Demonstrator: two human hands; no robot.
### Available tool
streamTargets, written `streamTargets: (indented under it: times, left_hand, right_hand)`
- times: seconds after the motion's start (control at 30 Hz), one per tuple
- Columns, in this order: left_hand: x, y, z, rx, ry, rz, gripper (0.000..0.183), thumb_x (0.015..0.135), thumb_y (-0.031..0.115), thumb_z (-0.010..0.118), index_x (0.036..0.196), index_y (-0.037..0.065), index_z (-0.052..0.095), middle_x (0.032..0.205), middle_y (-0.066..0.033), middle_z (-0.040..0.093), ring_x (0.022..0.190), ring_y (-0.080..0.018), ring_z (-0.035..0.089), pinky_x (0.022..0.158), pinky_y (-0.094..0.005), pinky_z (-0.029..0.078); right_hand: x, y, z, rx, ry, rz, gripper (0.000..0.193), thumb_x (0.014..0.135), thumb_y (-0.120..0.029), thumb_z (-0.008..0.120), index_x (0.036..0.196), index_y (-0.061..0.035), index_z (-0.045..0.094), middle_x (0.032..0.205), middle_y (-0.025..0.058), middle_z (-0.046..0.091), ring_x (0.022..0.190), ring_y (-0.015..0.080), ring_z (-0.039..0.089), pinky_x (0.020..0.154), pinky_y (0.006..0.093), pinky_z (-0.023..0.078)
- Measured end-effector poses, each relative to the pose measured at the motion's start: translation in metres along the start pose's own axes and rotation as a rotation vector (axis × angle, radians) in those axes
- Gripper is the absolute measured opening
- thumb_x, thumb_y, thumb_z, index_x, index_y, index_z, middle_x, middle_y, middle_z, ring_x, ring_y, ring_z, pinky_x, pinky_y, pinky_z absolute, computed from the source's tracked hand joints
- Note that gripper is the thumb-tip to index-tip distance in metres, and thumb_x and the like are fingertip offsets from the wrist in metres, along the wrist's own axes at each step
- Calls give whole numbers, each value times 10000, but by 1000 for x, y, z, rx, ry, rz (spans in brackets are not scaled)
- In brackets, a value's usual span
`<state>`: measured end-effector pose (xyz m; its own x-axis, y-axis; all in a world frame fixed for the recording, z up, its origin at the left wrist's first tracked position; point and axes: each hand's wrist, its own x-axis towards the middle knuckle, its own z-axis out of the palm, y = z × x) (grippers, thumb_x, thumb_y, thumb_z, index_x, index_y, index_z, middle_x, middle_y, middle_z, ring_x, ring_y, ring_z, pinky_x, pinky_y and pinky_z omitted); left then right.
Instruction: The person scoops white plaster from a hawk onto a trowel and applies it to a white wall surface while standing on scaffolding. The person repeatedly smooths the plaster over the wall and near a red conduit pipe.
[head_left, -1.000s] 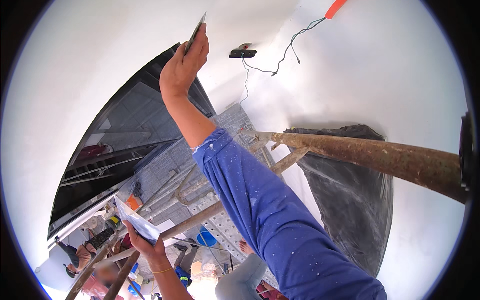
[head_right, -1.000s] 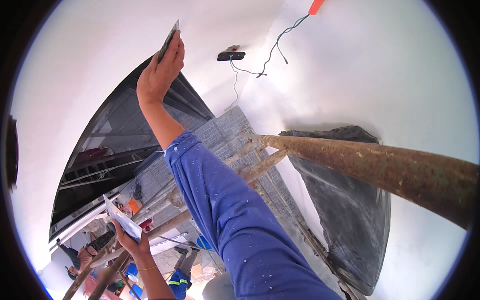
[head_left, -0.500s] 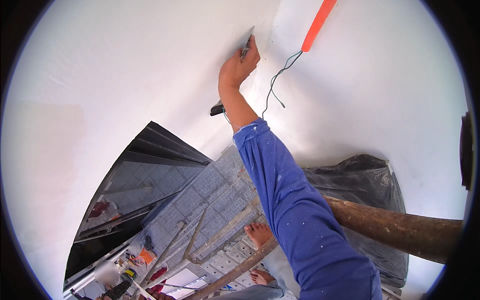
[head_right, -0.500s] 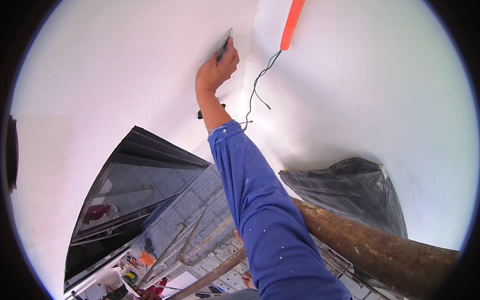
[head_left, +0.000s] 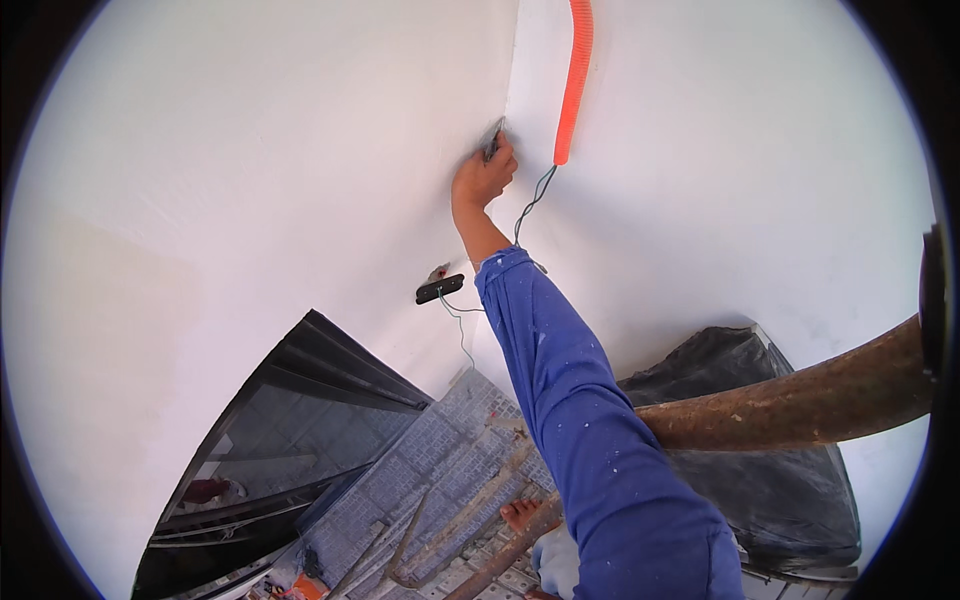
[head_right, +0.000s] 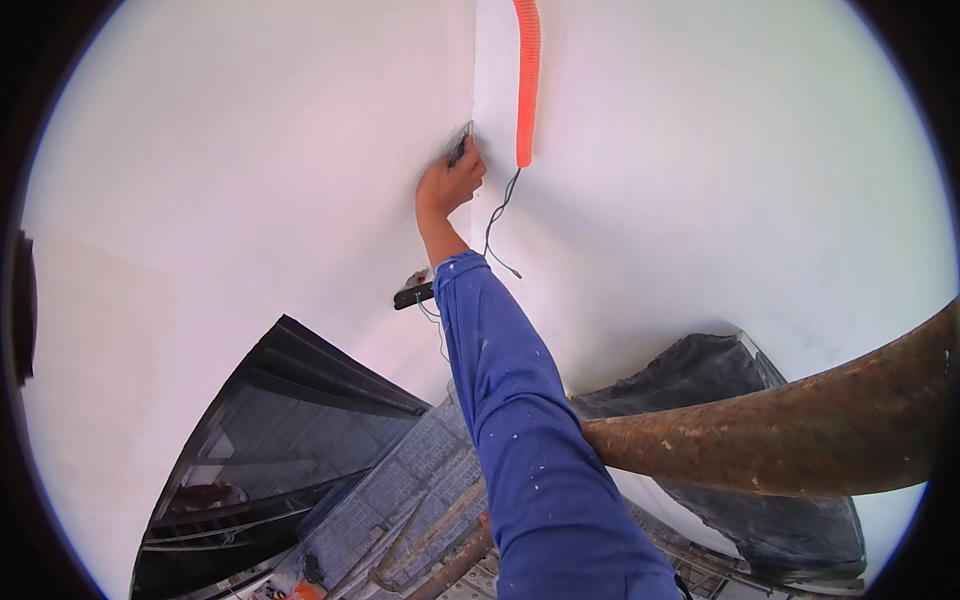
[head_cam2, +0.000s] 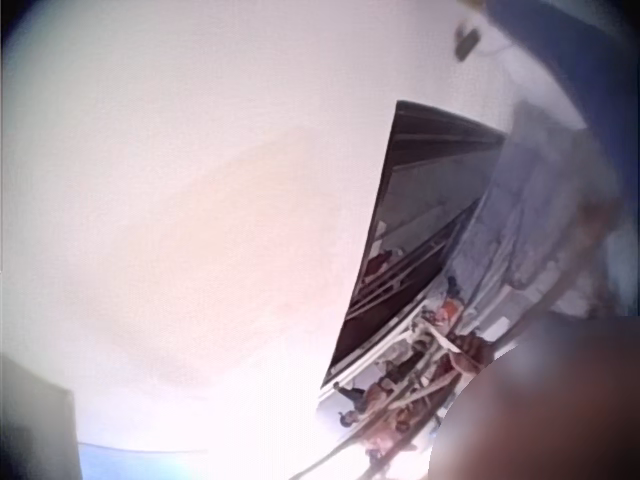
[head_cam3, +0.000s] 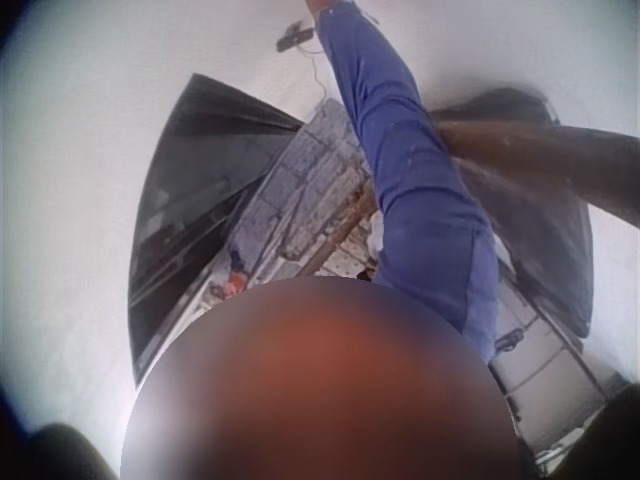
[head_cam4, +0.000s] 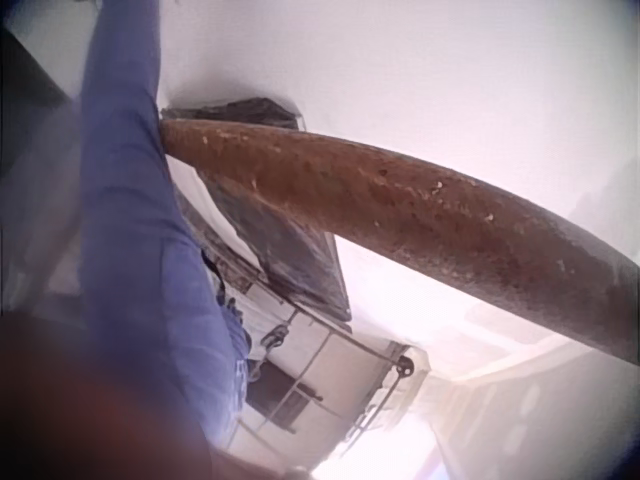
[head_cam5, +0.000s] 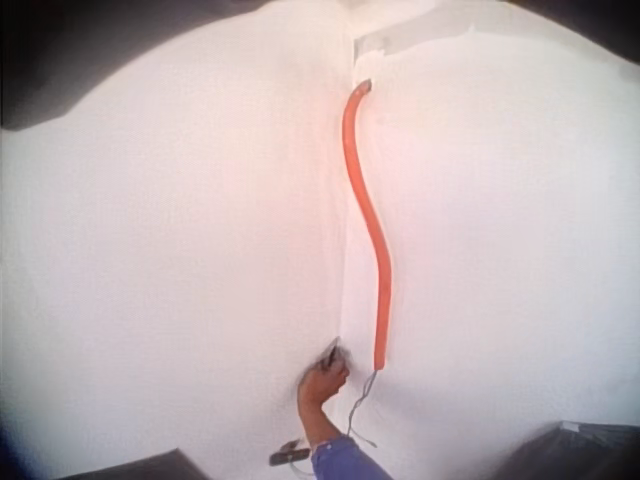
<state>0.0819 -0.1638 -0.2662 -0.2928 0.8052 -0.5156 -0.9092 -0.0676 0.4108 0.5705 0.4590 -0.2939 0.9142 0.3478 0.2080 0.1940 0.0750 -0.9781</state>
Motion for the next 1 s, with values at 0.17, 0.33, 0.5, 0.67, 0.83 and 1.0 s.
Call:
streamTargets:
  times: [0.17, 0.33, 0.5, 0.67, 0.83, 1.0]
  left_hand:
    - [-2, -4, 2, -13, 2, 54, 112, 979, 183, 648, 1048, 96, 633, 743, 48, 572, 589, -80, 479, 526, -209, 426]
    - [-4, -7, 15, -23, -137, -67, 105, 995, 199, 618, 1047, 108, 631, 717, 46, 550, 563, -81, 454, 499, -208, 408]
    - [-2, -8, 15, -40, -66, -41, 114, 1008, 208, 591, 1045, 108, 631, 716, 42, 544, 555, -85, 453, 462, -212, 391]
    - [-4, -4, 10, -65, -59, -47, 130, 1022, 216, 563, 1043, 107, 631, 715, 38, 537, 548, -89, 452, 424, -216, 375]
    - [0, -3, 10, -26, -129, -129, 153, 1032, 237, 540, 1038, 113, 629, 711, 34, 528, 544, -95, 457, 405, -215, 368]
    - [3, -4, 11, -20, -108, -69, 128, 1011, 214, 564, 1046, 106, 623, 702, 38, 522, 540, -91, 449, 415, -215, 372]
  right_hand:
    - [-13, 9, -8, 57, -42, -188, 601, 912, -4, 584, 1491, -109, 461, 1411, 171, 470, 1295, 378, 455, 1083, 497, 394]
    - [-51, 17, -8, -42, -34, -291, 603, 901, 21, 581, 1482, -84, 462, 1435, 176, 467, 1316, 382, 454, 1095, 498, 388]
    - [5, 23, 2, 60, 31, -123, 479, 953, -44, 532, 1431, -77, 511, 1407, 166, 501, 1263, 369, 514, 1092, 477, 405]
    - [-19, 25, 14, 127, 60, -122, 471, 976, -75, 547, 1444, -76, 505, 1413, 176, 485, 1297, 348, 474, 1092, 453, 399]
    - [-111, -27, -11, 57, -60, -485, 555, 957, -28, 571, 1497, -109, 468, 1458, 175, 449, 1338, 374, 397, 1133, 486, 302]
    - [-34, -68, -19, 40, -56, -365, 521, 933, -33, 612, 1441, -87, 510, 1371, 131, 526, 1274, 347, 465, 1075, 482, 337]
